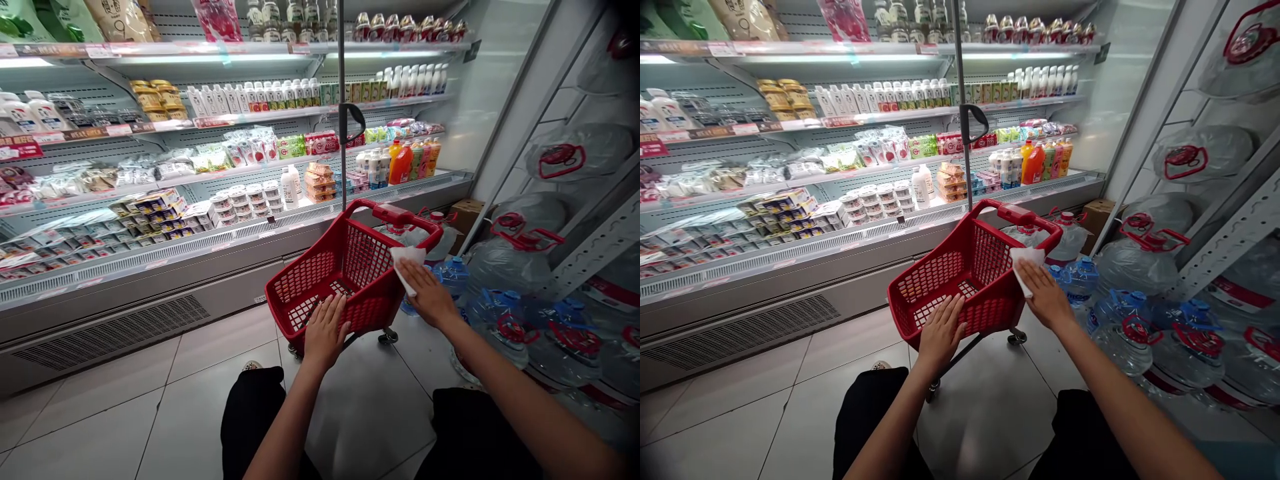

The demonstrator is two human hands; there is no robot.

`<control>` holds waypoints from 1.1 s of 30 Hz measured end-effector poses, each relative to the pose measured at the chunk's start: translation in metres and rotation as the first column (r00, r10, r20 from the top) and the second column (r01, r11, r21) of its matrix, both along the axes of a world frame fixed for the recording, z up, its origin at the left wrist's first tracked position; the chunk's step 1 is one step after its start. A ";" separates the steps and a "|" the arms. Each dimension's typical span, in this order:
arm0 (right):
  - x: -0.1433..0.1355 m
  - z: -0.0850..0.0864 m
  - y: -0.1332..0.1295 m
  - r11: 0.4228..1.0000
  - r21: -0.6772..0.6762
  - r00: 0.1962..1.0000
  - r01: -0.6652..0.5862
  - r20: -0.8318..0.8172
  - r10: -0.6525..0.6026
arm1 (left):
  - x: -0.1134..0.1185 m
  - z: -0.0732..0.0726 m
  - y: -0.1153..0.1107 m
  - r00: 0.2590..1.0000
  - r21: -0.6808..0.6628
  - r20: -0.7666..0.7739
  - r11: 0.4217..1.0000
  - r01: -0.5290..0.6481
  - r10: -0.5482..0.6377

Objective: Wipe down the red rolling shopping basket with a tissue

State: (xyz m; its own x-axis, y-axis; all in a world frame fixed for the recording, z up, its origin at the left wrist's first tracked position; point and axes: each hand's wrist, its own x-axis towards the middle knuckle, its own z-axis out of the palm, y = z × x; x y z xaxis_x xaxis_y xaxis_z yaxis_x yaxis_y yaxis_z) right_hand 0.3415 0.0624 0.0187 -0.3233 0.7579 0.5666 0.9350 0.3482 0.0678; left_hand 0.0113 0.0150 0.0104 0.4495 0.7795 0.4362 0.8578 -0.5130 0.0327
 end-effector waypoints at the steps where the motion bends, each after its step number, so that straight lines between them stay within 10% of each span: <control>1: 0.011 0.003 0.006 0.999 0.020 0.998 0.046 -0.042 -0.045 | 0.000 0.000 -0.001 1.000 0.001 0.001 1.000 -0.003 0.003; 7: 0.008 0.006 0.026 0.990 0.046 0.979 0.137 -0.160 -0.128 | 0.007 0.000 -0.004 0.999 -0.017 0.004 0.999 -0.032 0.032; 14: -0.075 -0.018 -0.005 0.978 -0.071 0.978 -0.197 0.051 0.201 | 0.002 0.003 0.007 1.000 -0.039 0.002 0.999 -0.010 0.010; 25: 0.025 0.010 0.061 0.994 -0.030 0.994 0.103 -0.032 -0.104 | -0.069 -0.009 0.006 0.988 -0.112 -0.009 0.982 -0.153 0.153; 33: -0.113 -0.031 0.020 0.973 -0.172 0.988 -0.151 -0.066 0.142 | -0.033 -0.018 0.007 0.972 -0.027 0.055 0.973 -0.229 0.230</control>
